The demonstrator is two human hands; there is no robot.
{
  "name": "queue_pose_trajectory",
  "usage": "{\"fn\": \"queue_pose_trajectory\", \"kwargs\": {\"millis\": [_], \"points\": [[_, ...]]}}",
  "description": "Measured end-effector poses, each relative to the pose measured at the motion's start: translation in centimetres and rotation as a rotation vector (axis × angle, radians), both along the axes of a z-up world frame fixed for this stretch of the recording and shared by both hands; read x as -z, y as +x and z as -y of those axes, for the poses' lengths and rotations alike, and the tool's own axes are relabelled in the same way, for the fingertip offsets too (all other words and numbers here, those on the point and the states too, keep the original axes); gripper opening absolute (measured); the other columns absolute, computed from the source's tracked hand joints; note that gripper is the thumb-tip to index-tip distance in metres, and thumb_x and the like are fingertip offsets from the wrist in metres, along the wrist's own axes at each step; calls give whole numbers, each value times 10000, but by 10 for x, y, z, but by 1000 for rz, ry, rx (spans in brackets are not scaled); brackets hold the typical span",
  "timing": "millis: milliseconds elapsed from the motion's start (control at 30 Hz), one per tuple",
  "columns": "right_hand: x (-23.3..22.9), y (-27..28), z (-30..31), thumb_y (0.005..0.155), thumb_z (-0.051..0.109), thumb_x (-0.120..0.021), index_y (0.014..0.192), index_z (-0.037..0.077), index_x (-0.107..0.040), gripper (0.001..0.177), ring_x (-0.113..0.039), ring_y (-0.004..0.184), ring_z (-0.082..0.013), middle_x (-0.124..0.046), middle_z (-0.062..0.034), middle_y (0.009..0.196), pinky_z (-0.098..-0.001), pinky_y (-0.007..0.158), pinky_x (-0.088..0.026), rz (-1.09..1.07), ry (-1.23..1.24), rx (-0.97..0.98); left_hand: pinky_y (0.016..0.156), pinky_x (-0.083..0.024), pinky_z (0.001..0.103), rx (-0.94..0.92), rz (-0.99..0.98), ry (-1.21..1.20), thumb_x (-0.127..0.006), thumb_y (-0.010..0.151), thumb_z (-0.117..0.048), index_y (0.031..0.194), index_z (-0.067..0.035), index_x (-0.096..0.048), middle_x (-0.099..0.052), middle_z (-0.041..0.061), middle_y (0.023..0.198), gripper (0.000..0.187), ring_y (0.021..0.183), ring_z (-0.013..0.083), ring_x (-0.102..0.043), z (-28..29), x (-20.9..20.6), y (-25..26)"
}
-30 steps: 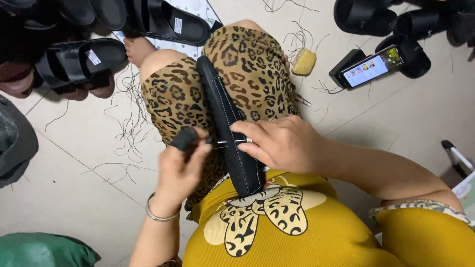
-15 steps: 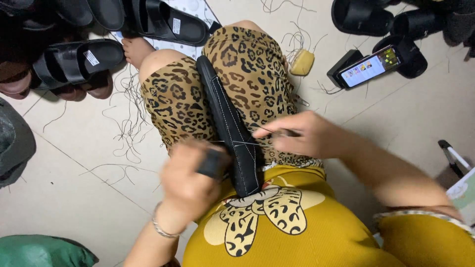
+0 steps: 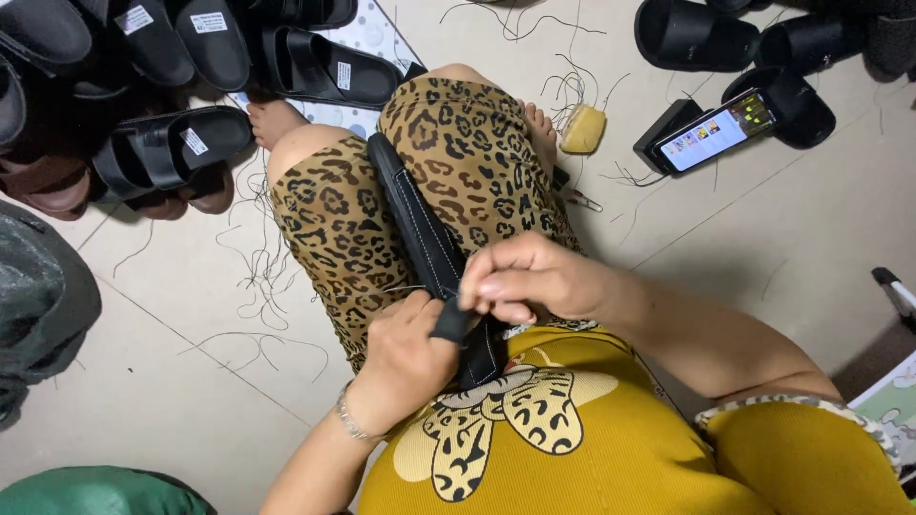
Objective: Hand-sewing the upper part of a black sandal to its base using a needle and thread.
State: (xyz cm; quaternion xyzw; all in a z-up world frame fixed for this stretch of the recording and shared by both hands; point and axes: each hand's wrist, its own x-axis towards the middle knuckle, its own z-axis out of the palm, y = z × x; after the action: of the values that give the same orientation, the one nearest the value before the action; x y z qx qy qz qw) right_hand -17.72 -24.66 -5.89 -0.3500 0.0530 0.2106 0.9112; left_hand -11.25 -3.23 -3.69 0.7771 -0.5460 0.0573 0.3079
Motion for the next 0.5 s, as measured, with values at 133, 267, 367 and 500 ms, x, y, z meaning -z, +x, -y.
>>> {"fn": "queue_pose_trajectory", "kwargs": {"millis": [133,267,367,500], "points": [[-32,18,-9,918,-9,-633,1129,19,-753,245,-539,488,-73,-740,-110,875,-170,389,-401,142,-529,-161,473,-439,282,156,-1079,13,-613,937,-95,787,-53,-583,-594,33,690,159,496,157,-522,-27,-42,13],[-43,20,-35,855,-13,-727,923,25,-721,78,-542,487,-156,-651,-68,823,-286,421,-461,697,-1188,104,488,-479,297,-174,-1592,-801,-571,1026,-129,1059,47,-587,-563,55,636,179,528,199,-529,-42,-45,-5],[-26,38,11,847,-101,-722,920,-7,-705,120,-643,665,-178,-704,-126,856,-212,509,-578,1019,-1536,188,652,-606,263,-415,-1485,-498,-518,1047,-70,1433,-14,-470,-679,196,1239,393,841,204,-719,-34,-25,7],[59,-23,161,971,-105,-775,1077,-96,-727,117,-607,733,-199,-666,-134,923,-284,623,-508,184,-1873,452,550,-499,241,-577,-1205,237,-667,921,-137,1126,-25,-756,-721,-1,737,250,582,106,-600,-53,-13,5]]}}
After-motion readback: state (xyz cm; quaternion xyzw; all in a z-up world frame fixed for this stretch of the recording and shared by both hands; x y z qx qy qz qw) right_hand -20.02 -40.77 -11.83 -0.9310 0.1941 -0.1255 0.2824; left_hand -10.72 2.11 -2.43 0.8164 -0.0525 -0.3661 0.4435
